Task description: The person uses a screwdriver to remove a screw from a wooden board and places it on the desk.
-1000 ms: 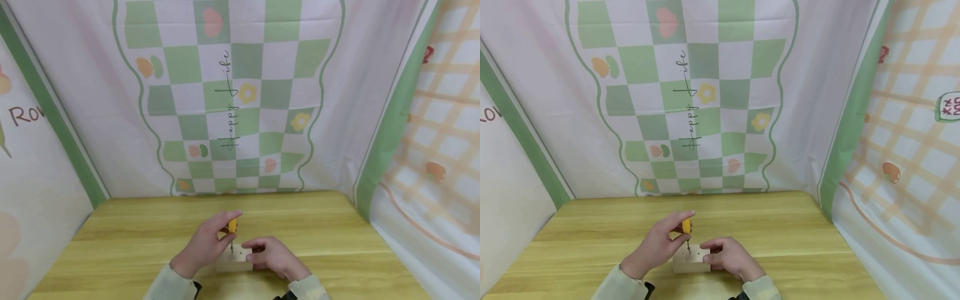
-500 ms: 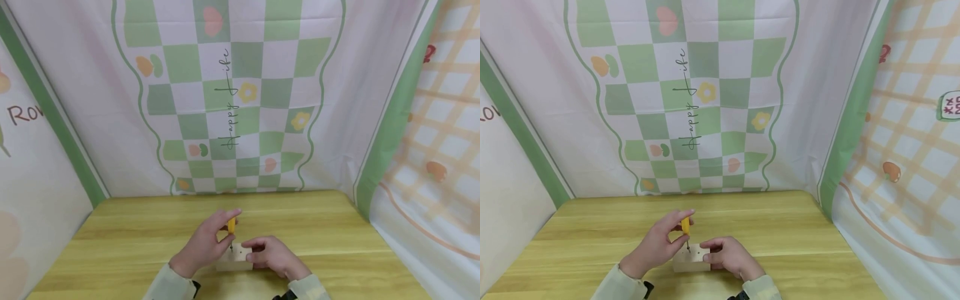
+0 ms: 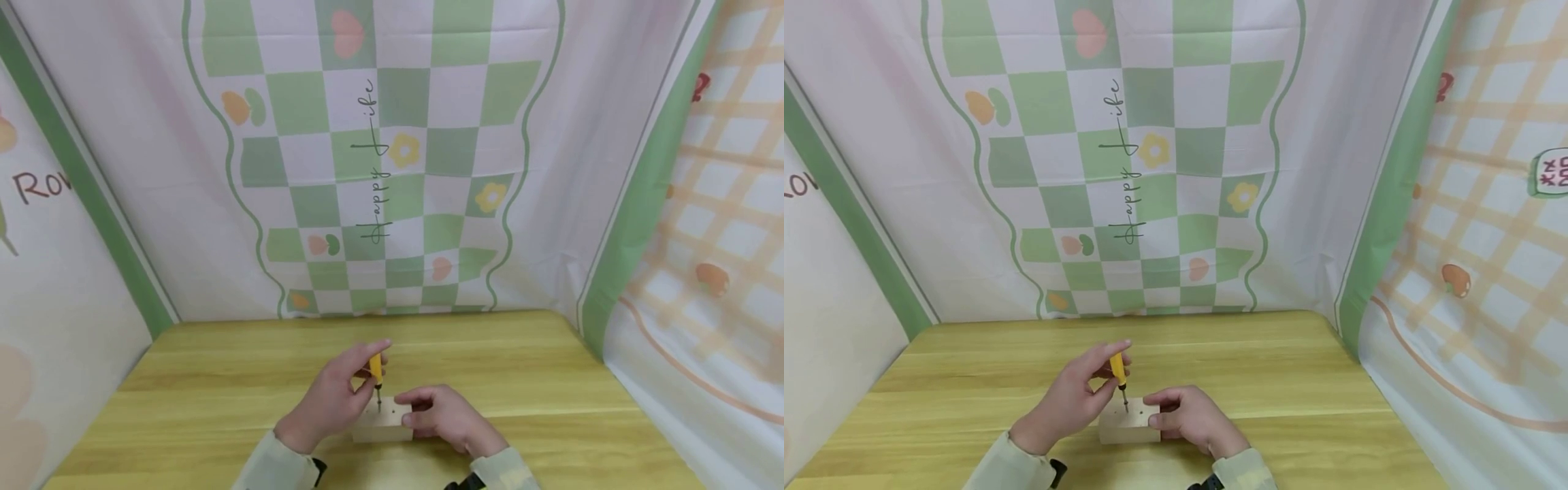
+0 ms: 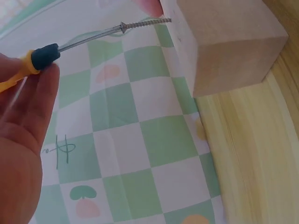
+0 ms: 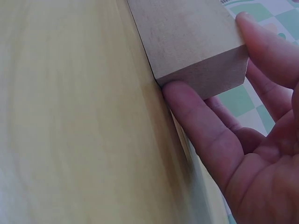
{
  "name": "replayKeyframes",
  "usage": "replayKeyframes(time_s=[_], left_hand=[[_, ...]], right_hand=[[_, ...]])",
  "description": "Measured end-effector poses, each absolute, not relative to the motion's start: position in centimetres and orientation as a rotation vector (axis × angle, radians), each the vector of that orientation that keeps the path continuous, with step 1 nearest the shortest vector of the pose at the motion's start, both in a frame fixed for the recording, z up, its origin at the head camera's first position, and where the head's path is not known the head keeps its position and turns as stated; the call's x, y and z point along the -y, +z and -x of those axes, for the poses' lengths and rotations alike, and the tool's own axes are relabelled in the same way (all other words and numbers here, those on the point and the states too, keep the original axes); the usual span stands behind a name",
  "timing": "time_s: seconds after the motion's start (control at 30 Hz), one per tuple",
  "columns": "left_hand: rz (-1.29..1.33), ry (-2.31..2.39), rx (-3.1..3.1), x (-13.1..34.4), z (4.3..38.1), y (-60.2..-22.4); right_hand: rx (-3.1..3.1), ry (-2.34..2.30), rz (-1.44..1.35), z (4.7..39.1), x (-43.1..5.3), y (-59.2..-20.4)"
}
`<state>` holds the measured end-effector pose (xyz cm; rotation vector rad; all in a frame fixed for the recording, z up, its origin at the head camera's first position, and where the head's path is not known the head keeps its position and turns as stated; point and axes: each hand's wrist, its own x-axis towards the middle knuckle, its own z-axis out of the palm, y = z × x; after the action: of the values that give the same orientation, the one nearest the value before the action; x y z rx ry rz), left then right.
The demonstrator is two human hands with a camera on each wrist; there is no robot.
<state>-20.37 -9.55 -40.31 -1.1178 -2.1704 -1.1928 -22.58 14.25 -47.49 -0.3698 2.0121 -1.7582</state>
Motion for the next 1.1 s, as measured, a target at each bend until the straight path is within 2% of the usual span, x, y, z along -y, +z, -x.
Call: replayKeyframes(time_s=[1.1], left_hand=[[0.992, -1.31, 2.202, 9.83, 19.99, -40.0]], right_hand=[[-1.994, -1.766, 0.365, 22.76, -14.24, -47.77]])
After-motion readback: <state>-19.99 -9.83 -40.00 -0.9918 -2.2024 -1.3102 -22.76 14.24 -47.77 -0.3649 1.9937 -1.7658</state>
